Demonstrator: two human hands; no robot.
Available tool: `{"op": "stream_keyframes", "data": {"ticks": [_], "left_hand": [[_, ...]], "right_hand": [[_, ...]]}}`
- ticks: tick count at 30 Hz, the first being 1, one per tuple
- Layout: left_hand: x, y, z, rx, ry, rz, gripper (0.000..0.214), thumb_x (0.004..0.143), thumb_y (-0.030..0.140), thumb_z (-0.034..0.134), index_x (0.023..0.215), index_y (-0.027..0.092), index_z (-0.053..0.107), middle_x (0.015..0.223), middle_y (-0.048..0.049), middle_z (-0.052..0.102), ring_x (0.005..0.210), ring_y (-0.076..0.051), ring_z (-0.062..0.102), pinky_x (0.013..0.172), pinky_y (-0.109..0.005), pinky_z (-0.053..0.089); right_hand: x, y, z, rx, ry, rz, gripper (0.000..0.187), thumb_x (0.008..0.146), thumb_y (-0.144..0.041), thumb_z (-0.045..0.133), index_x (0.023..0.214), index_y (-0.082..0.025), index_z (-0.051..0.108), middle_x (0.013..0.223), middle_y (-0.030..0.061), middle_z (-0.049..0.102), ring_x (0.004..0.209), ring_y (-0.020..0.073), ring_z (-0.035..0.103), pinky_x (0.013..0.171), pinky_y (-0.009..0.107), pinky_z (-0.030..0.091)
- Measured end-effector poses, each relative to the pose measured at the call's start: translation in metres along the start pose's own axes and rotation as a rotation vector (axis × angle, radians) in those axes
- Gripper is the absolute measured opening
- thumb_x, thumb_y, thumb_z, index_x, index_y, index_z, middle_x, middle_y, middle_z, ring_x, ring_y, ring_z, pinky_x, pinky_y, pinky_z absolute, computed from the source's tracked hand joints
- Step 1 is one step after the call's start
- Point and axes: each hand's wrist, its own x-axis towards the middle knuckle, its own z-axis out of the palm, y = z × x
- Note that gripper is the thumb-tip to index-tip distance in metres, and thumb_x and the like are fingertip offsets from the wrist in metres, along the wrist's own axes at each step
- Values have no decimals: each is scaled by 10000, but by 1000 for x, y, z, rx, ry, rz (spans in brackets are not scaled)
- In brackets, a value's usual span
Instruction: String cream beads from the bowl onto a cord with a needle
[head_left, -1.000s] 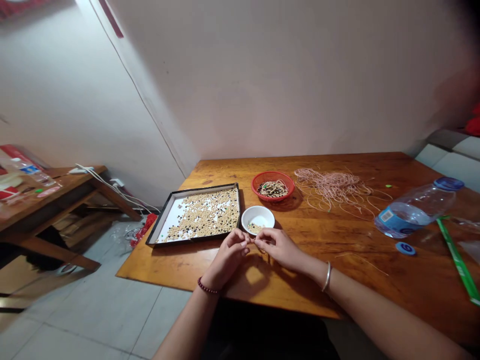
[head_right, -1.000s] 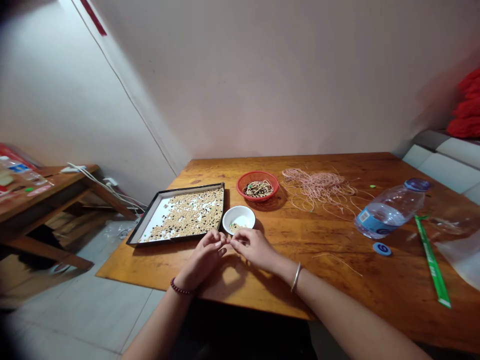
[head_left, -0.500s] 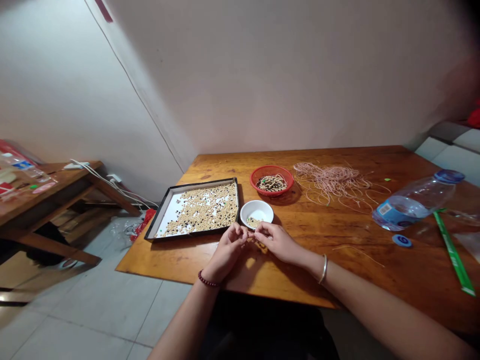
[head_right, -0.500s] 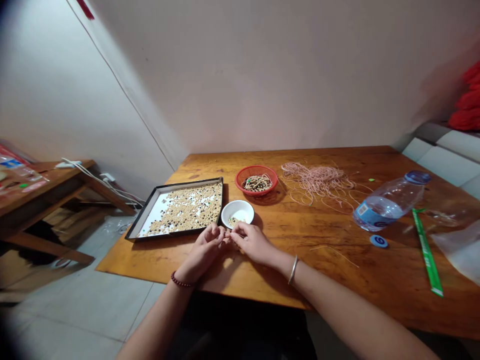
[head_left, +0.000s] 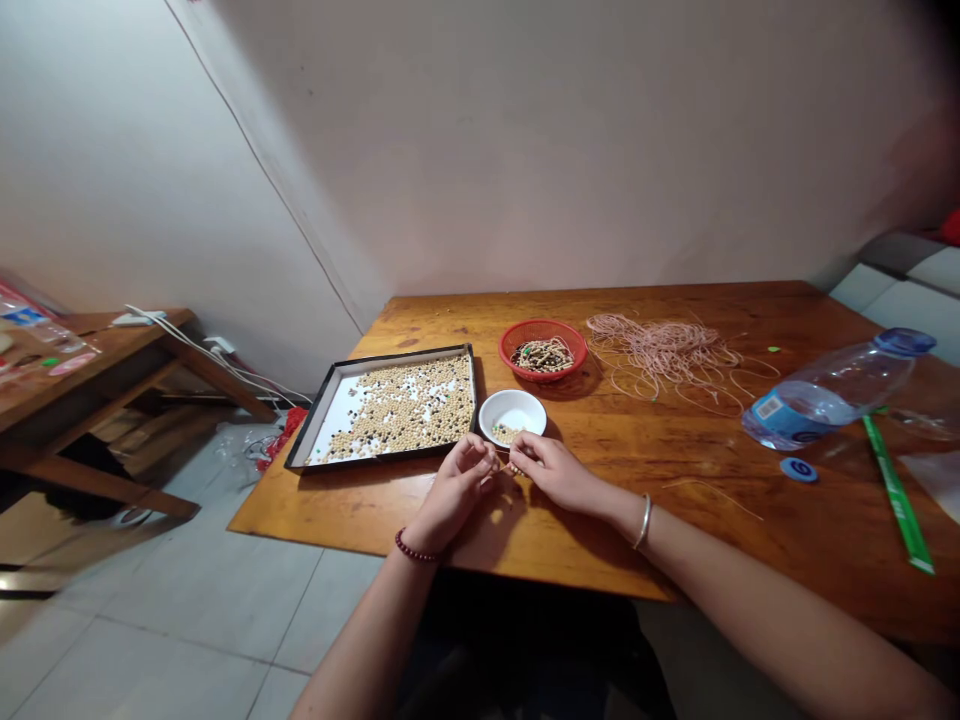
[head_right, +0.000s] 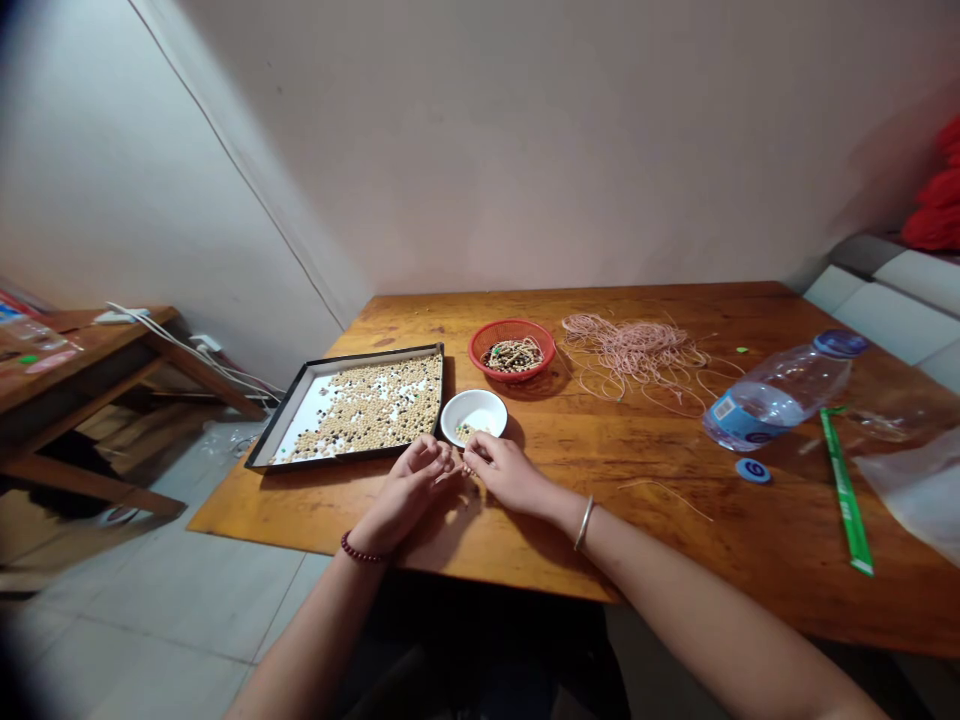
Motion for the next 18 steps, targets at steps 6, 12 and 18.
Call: {"op": "stream_keyframes", "data": {"ticks": [6, 12, 18], "left_hand": [[0, 2, -1, 45, 7, 35, 272, 764, 282, 731, 842, 182, 491, 793, 15, 502, 678, -71, 487, 611, -172, 430], [2, 4, -4, 62, 107, 59, 304, 737, 305, 753, 797, 179, 483, 794, 31, 522, 633, -53, 479, 584, -162, 430], [2, 2, -6, 125, 68, 97, 290, 745, 287, 749, 815, 180, 488, 773, 26, 567, 654, -72, 545, 630, -189, 464]], "right_hand": [[4, 3, -4, 92, 14, 17, 233, 875, -365, 502, 769, -163, 551, 750, 17, 561, 714, 143, 497, 675, 257, 400], [5, 4, -8, 167, 74, 42, 256, 840, -413, 543, 796, -163, 576, 677, -7, 527, 636, 126, 460, 615, 249, 384], [-3, -1, -3, -40, -50, 42, 310, 759, -353, 677, 1006, -168, 697, 522, -71, 382, 498, 83, 325, 518, 229, 270]]}}
